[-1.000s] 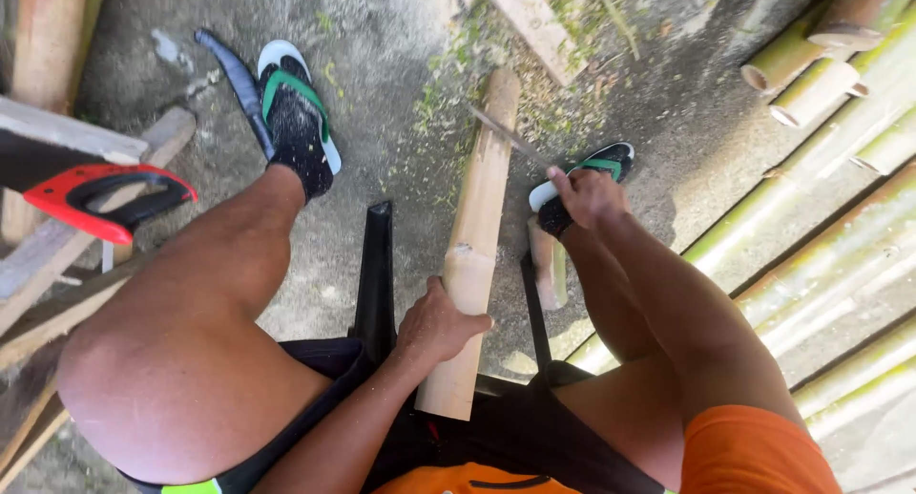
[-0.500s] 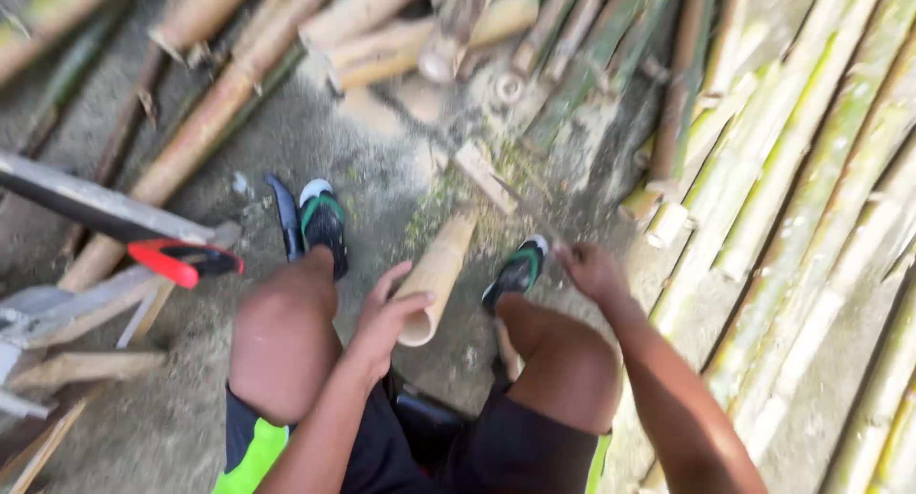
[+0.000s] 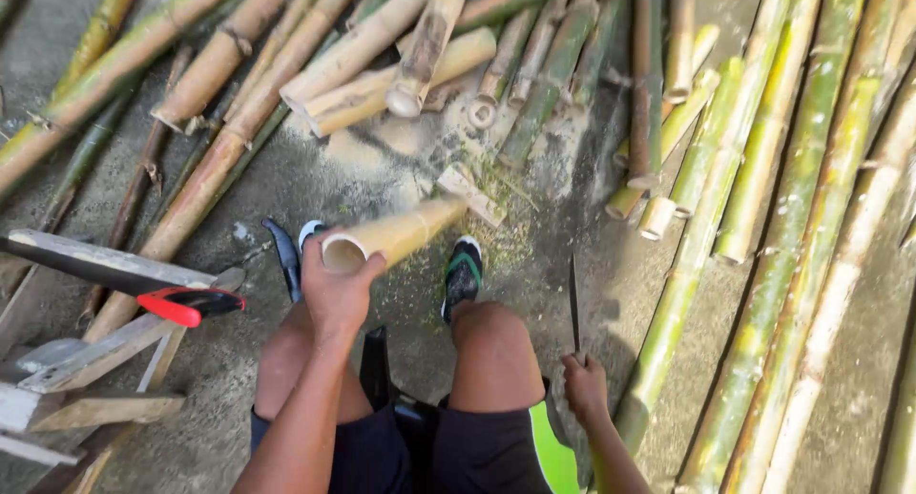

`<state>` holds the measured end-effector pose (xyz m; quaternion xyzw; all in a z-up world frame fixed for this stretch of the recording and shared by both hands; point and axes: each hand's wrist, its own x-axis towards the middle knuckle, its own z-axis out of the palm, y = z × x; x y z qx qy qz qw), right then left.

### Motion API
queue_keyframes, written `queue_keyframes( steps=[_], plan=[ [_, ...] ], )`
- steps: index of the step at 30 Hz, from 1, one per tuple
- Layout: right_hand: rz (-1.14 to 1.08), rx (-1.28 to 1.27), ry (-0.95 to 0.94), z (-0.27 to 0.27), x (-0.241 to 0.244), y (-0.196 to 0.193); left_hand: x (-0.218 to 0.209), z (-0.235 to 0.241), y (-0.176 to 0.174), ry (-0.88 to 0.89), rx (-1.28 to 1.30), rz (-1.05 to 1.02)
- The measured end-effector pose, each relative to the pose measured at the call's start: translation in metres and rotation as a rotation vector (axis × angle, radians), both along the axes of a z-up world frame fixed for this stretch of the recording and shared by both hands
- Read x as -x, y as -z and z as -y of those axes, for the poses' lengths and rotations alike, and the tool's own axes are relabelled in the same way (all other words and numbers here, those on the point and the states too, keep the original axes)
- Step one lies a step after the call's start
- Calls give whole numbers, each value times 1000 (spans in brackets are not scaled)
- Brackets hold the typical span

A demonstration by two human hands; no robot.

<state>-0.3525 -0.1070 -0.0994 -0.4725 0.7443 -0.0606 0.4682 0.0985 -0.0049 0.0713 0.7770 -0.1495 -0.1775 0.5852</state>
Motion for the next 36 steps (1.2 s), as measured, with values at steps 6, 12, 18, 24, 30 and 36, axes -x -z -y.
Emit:
queue_keyframes(
  steps=[6, 12, 18, 24, 30, 36],
  plan=[
    [85, -44, 23, -32, -51, 14, -33, 16, -37, 137, 97, 14],
    [-60, 45, -264, -11, -79, -9, -41, 49, -24, 185, -30, 108],
    [-41, -24, -249, 32, -124, -45, -33, 60, -34, 227, -8, 115],
    [200, 327, -403, 63, -170, -12, -36, 74, -39, 213, -89, 92],
    [57, 19, -473, 97, -245, 22, -44, 82, -36, 281, -93, 280],
    [246, 206, -565, 100, -308, -22, -56, 71, -22, 233, 44, 167]
  ],
)
